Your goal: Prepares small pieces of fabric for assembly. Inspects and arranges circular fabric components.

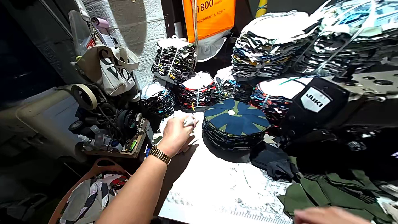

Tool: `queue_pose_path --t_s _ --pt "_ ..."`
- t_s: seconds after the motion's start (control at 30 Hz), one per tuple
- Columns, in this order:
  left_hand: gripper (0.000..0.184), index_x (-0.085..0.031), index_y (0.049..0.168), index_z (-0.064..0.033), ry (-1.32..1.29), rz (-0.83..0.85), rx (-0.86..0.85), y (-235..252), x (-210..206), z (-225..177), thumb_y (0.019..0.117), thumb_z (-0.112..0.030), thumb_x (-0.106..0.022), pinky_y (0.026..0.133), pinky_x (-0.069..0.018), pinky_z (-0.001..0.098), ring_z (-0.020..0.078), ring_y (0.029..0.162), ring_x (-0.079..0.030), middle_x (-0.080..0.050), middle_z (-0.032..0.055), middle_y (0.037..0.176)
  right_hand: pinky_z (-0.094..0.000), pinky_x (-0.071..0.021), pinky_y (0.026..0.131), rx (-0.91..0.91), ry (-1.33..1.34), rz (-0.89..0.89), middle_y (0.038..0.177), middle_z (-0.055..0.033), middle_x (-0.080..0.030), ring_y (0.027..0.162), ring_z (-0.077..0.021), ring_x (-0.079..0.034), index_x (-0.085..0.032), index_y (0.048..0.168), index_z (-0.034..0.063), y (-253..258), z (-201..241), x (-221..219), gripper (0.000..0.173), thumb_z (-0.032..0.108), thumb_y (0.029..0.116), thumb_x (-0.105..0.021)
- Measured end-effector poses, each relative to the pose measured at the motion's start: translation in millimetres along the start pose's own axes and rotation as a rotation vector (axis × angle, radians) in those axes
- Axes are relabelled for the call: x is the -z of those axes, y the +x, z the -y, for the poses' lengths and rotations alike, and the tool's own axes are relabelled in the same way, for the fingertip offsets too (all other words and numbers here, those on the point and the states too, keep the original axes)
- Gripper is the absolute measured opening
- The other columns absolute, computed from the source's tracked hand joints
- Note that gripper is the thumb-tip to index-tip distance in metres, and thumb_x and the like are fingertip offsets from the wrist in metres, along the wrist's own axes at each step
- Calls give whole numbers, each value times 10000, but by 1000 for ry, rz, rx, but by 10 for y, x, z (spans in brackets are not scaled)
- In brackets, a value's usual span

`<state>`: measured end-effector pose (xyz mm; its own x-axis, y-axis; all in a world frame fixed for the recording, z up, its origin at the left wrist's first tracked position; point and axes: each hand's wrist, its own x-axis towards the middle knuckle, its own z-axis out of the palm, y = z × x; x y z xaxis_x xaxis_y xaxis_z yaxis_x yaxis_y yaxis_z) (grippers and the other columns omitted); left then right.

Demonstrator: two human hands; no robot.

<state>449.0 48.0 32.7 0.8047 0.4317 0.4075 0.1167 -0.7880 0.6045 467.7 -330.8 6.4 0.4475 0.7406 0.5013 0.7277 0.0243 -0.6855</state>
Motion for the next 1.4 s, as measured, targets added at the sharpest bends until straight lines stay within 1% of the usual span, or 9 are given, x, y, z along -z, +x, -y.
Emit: queue_pose_path --t_s 0.13,0.23,0.4,0.57,0.7,1.1,1.2,1.3,1.4 --pt "245 -689 853 -66 -476 -110 169 178 -265 -161 996 -265 -686 572 -404 290 78 577 -465 -542 -11 672 -316 -578 884 105 -214 -202 1043 -134 -714 999 -142 -676 -756 1074 8 534 -26 49 178 129 977 -669" --pt "200 -697 886 -66 -557 -177 200 110 -445 -178 986 -239 -692 615 -459 314 98 623 -527 -584 9 705 -338 -560 896 227 -378 -373 1084 -37 -711 1047 -138 -655 -780 1046 89 997 -200 -96 223 236 951 -642" --pt "232 -705 1147 -156 -640 -153 250 -299 -490 -94 1022 -343 -648 544 -506 324 155 639 -587 -658 53 858 -376 -574 902 316 -542 -237 1118 -92 -698 1056 -225 -667 -765 1094 53 1496 -467 -319 252 207 968 -611" --pt "191 -715 1133 -139 -722 -164 210 -313 -452 -20 1010 -280 -674 483 -492 280 137 580 -583 -664 64 818 -405 -583 857 322 -634 -140 1068 -108 -702 1019 -265 -680 -763 1068 38 1677 -568 -374 250 216 942 -640" --pt "131 -714 1010 -126 -757 -154 215 -300 -465 -6 1002 -253 -681 449 -400 236 97 516 -492 -599 38 710 -374 -580 836 296 -619 -111 1049 -63 -705 978 -221 -676 -773 1050 74 1694 -563 -311 233 226 949 -629" --pt "98 -729 923 -47 -973 246 74 -262 -387 -156 979 -83 -656 466 -365 156 5 504 -435 -610 -14 675 -378 -585 850 299 -624 -173 1105 -132 -693 1011 -250 -682 -750 1067 18 1644 -576 -325 256 88 885 -584" --pt "133 -737 980 -29 -1116 445 164 -258 -347 -170 991 -69 -610 432 -292 137 -21 455 -356 -477 -53 573 -364 -579 886 256 -600 -245 1111 -125 -711 1037 -235 -691 -763 1027 29 1650 -608 -297 227 101 924 -574" --pt "231 -740 1031 -50 -1194 522 288 -245 -302 -156 1047 -194 -559 410 -258 125 -37 426 -316 -385 -90 528 -331 -585 884 257 -577 -297 1072 -98 -731 1000 -189 -708 -739 1078 22 1589 -538 -285 235 105 969 -548" --pt "417 -695 998 -112 -1190 501 386 -227 -230 -63 1064 -469 -489 397 -294 121 -31 424 -337 -402 -99 560 -354 -578 967 287 -573 -274 1146 -122 -732 1111 -205 -701 -725 1142 -1 1365 -374 -299 277 116 986 -528"
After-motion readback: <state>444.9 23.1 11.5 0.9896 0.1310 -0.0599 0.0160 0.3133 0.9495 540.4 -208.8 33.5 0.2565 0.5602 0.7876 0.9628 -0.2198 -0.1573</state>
